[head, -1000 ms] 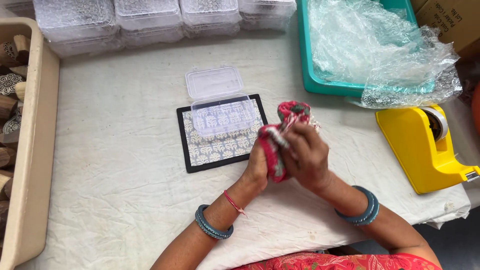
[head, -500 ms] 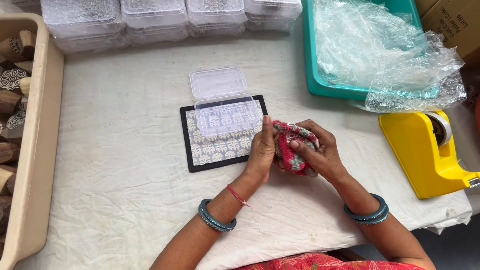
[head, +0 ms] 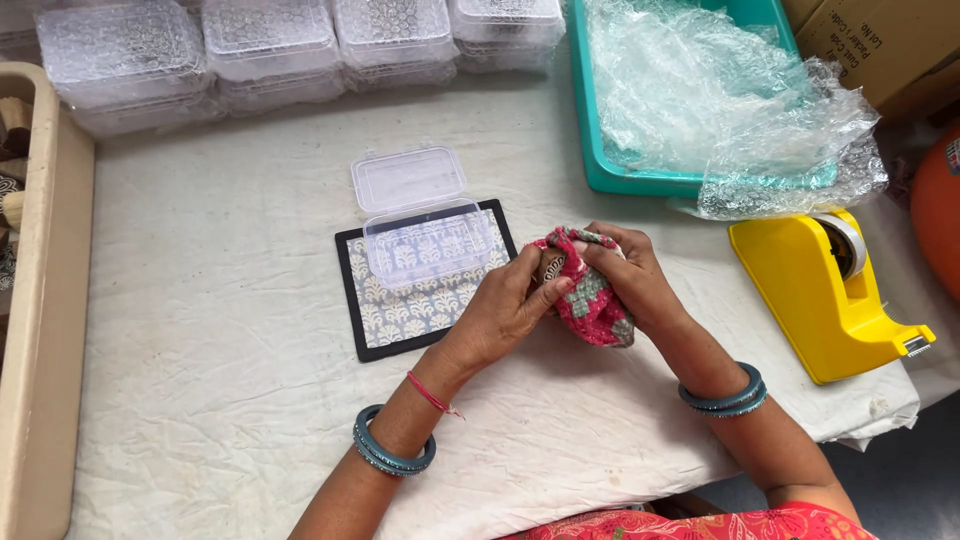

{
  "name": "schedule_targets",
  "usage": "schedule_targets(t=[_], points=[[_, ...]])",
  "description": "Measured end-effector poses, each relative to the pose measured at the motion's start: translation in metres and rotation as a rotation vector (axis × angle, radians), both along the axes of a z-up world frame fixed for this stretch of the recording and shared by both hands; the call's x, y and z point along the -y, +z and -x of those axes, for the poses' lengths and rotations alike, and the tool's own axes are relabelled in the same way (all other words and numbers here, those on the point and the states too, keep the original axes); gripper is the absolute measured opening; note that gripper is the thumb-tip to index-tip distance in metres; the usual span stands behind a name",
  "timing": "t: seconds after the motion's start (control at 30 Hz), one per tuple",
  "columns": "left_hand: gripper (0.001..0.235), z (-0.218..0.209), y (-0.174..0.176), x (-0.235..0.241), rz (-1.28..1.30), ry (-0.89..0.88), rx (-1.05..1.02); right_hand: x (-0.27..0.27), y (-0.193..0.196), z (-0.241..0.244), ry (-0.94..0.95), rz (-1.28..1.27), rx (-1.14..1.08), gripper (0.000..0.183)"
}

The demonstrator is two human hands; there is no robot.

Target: The person cleans a small plastic container with a cloth, then places a wooden stamp inside and closes the lid. They wrap the container in bubble wrap and secure it with clear tape using a tape dispenser.

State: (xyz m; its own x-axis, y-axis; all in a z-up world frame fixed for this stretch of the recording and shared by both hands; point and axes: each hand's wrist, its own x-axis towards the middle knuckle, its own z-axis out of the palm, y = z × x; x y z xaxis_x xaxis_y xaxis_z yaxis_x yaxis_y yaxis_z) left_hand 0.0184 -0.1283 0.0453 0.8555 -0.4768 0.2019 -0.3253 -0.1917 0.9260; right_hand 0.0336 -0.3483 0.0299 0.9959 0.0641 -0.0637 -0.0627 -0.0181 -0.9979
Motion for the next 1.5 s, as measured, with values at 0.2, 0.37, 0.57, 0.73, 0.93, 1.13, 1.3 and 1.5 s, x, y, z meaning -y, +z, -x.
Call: schedule_targets(t=[0.2,0.37,0.57,0.73,0.93,1.13,1.3,1.5], points=[[0.039,-0.013,0.002,0.006,0.115,0.071,0.058,0.001,-0.019,-0.038,-0.028,0.019,0.213,0.019],[0.031,-0.028,-0.016,-0.002,0.78,0.318,-0.525,-0.027,0.024,-0.03,-0.151,0.069,0.437,0.02],[0.035,-0.017,-0.008,0.005,1.056,0.356,-0.532,-0.079,0.057,-0.008,-0.065,0.523,0.932,0.047],[0.023,-0.008,-0.003,0.001,0.931,0.333,-0.56,-0.049,0.01,-0.019,-0.061,0.491,0.908,0.04],[0.026,0.0,-0.009,0.021,0.77,0.282,-0.64,-0.034,0.01,-0.003,-0.176,0.255,0.675,0.028],[0.019,0.007,-0.013,0.031,1.167,0.445,-0.65,-0.049,0.01,0.011,-0.066,0.527,1.004,0.073],[0.034,0.014,0.015,0.026,1.111,0.304,-0.668,-0.036,0.011,0.015,-0.081,0.466,0.955,0.05],[0.077,0.014,0.01,0.021,0.936,0.008,-0.657,-0.016,0.002,-0.006,-0.236,0.08,0.617,0.017]])
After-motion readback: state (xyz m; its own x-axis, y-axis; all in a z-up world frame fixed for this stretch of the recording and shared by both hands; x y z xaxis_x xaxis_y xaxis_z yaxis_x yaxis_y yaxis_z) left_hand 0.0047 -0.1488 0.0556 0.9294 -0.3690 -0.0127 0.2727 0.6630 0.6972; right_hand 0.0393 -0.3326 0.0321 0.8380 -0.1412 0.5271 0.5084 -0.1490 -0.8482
